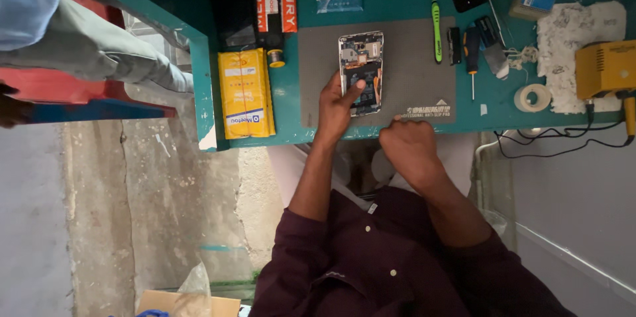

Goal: The person disassembles a smartphone on a workbench, using a screwdriver to remove screws and a plastic pry tool to separate the battery. They lift the battery and internal components to inspect the motherboard and connectors.

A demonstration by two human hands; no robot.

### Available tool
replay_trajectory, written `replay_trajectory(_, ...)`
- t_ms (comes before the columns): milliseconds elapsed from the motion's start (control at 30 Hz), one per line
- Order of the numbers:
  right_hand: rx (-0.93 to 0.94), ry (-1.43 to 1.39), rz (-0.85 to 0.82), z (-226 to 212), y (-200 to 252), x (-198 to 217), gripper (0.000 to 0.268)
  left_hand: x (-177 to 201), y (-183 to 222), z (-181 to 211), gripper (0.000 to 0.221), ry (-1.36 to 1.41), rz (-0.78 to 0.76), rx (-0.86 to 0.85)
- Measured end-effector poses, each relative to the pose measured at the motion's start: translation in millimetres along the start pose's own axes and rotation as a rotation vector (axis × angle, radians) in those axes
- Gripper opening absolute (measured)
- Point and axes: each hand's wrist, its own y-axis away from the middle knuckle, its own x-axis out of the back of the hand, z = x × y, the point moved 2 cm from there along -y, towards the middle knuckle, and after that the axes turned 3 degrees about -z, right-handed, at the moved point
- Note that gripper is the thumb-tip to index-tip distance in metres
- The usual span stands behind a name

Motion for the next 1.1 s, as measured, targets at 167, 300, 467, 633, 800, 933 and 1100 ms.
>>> replay_trajectory(167, -0.007, 0.026, -0.01, 0.6, 0.7, -3.7, 0.003, -1.1, 1.3, 2.6, 0.037, 0.015, -0.006, -0.013)
replay_trajectory(300, -0.021, 0.038, -0.028, 0.9, 1.4, -6.5, 0.002, -2.0, 2.0, 4.4, 0.038, 0.013, 0.0, -0.003)
replay_trajectory(467, -0.019, 0.05, -0.017, 1.3, 1.0, -7.9, 0.001, -0.5, 1.8, 1.4, 0.037, -0.011, 0.004, -0.021)
replay_trajectory(633, -0.013, 0.078, -0.021, 1.5, 0.6, -9.7, 0.002, 1.6, -1.0, -4.9, 0.035, 0.053, -0.002, -0.031)
replay_trajectory(800, -0.022, 0.08, -0.038, 1.9, 1.8, -11.9, 0.004, 0.2, -0.2, -1.8, 0.036, 0.061, -0.006, -0.007)
replay_trajectory(933, -0.025, 0.059, -0.055, 2.6, 0.2, -15.9, 0.007, 0.9, 0.1, -1.7, 0.035, 0.067, -0.027, -0.03)
replay_trajectory(1100, -0.019, 0.085, -0.023, 4.7, 0.6, -17.5, 0.006, 2.9, 0.1, -4.5, 0.034, 0.086, -0.034, -0.047)
